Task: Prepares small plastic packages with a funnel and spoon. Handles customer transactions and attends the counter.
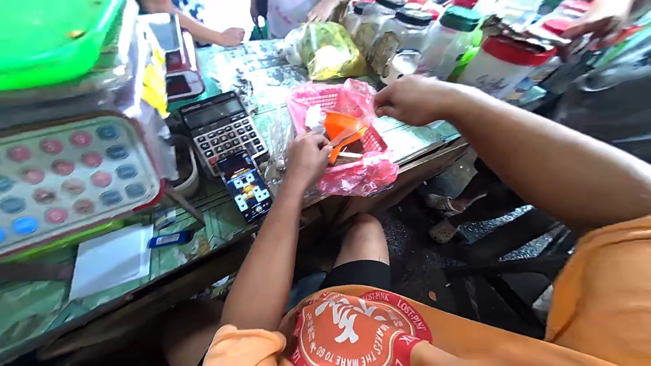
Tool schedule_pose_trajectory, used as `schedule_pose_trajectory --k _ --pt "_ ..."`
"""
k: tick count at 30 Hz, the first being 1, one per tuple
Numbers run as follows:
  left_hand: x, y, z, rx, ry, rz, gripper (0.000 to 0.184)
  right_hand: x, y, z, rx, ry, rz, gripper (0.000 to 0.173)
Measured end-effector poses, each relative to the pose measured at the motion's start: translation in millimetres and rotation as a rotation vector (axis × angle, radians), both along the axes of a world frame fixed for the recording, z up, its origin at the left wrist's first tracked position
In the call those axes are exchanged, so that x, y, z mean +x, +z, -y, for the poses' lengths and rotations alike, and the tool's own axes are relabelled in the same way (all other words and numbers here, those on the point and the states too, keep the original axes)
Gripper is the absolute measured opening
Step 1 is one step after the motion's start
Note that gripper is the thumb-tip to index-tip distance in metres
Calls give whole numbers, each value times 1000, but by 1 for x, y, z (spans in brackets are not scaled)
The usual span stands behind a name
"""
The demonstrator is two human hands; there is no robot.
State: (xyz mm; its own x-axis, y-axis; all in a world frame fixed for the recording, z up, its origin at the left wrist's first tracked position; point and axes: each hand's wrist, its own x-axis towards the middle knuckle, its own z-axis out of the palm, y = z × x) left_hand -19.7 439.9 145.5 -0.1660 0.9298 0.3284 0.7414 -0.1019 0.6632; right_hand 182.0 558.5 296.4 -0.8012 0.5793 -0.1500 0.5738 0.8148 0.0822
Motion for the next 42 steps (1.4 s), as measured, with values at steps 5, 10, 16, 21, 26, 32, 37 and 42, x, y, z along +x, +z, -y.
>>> schedule_pose_trajectory --k 5,10,16,21,26,32,37,42 --pt "-3 3 2 -11 16 65 10 3 -3 -6 -43 -1 -13 23" --pt "-5 10 3 -52 -14 76 15 7 -4 -9 -66 -6 -20 24" --pt "-2 10 -1 -62 -42 -159 8 12 -6 -8 -3 -6 -43 22" --pt "5 8 -9 -89 -137 -340 11 -2 14 15 104 36 48 17" --pt "-1 7 -12 -97 -117 -156 8 -11 17 16 161 105 77 16" --pt "0 13 -12 -77 -96 -92 15 -9 19 11 150 71 70 15" --pt "1 14 -6 -64 -82 -199 19 -11 15 10 165 112 19 19" --pt "1 10 -6 -71 -84 -206 19 -12 20 15 174 50 61 19"
